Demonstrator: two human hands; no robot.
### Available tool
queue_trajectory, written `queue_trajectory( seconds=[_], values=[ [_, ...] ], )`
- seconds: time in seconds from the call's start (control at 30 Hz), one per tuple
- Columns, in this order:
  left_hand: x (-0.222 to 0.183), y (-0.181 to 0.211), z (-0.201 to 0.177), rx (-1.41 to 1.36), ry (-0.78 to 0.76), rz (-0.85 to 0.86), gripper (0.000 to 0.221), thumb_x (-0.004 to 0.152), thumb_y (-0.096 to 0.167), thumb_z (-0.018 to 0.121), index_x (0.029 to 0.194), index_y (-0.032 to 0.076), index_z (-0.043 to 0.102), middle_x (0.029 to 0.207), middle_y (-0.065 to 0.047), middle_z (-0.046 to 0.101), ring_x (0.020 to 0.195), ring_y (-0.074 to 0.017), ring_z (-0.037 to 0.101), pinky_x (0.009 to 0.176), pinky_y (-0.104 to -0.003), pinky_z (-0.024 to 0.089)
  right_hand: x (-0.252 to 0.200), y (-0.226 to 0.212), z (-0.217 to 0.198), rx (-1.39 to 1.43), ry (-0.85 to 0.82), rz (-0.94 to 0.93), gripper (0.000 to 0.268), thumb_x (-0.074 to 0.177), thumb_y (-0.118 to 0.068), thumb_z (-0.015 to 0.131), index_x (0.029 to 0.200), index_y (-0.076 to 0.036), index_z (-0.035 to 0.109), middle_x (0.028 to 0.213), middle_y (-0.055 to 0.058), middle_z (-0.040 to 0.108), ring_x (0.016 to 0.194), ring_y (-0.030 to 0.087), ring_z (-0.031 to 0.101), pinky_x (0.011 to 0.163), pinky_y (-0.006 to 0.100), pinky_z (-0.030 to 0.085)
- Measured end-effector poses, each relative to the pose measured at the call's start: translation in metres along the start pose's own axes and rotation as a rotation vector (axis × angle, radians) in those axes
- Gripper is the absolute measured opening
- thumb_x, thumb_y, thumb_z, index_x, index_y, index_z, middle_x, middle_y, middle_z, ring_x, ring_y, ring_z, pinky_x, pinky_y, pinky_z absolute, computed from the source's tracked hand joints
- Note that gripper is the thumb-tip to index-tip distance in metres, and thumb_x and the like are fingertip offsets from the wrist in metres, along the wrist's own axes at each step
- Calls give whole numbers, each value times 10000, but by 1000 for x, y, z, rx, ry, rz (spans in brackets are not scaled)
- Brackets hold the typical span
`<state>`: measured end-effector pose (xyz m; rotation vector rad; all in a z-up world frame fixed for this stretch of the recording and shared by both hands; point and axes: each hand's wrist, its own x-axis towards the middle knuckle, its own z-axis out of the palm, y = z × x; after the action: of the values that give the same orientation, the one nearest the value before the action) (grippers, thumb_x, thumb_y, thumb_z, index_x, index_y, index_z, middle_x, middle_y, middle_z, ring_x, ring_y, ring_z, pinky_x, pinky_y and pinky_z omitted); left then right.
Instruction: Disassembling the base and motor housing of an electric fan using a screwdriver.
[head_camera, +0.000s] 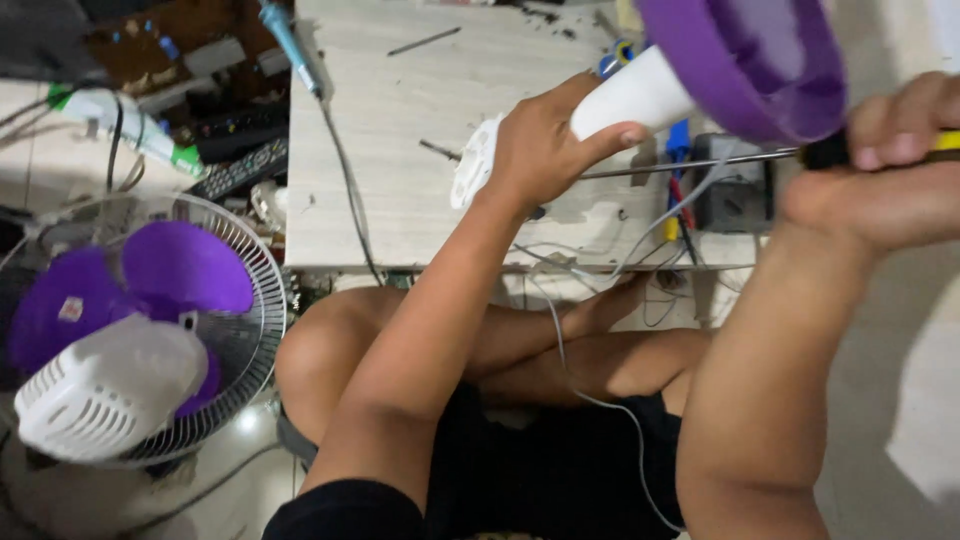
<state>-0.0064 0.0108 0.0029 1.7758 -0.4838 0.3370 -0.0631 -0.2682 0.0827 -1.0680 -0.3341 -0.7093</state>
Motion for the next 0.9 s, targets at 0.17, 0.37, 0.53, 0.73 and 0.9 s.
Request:
queue_trajectory(
  seconds=[0.17, 0.37, 0.53, 0.73, 0.9],
  values=[
    [0, 4, -2, -14, 15, -26, 692, 753, 766, 565, 1041, 161, 735, 821, -35, 803, 729, -211, 770, 624, -329, 534, -16, 1, 49, -315, 103, -225, 480, 964, -514, 335, 1077, -96, 543, 915, 92, 548, 711, 195, 456, 685, 342, 367],
    [-3, 0, -2, -19, 32, 48, 658, 791, 737, 579, 1087, 167, 722, 844, -47, 812, 742, -222, 780, 619, -331, 542, -5, 3, 15, -64, -2, -58, 215, 991, -299, 469, 946, -98, 533, 725, 7, 368, 594, 90, 237, 611, 279, 228],
    [-3, 2, -1, -43, 28, 6, 656, 764, 738, 606, 1050, 159, 724, 811, -36, 804, 704, -208, 769, 614, -330, 542, -12, -4, 24, -226, 10, -140, 331, 1000, -417, 417, 1005, -105, 527, 893, 67, 478, 669, 148, 331, 672, 302, 303],
    [-2, 3, 2, -42, 20, 20, 672, 761, 740, 620, 1090, 163, 721, 839, -42, 816, 720, -204, 779, 620, -323, 550, -12, 0, 23, -138, 16, -137, 354, 981, -419, 453, 1056, -85, 545, 817, 68, 400, 608, 126, 242, 609, 293, 235],
    [-3, 2, -2, -70, 27, 4, 620, 778, 712, 619, 1043, 162, 725, 791, -24, 799, 663, -182, 749, 583, -307, 525, -8, -2, 12, -116, 26, -38, 336, 992, -401, 423, 1046, -102, 565, 864, 62, 428, 743, 160, 311, 742, 336, 301]
  ],
)
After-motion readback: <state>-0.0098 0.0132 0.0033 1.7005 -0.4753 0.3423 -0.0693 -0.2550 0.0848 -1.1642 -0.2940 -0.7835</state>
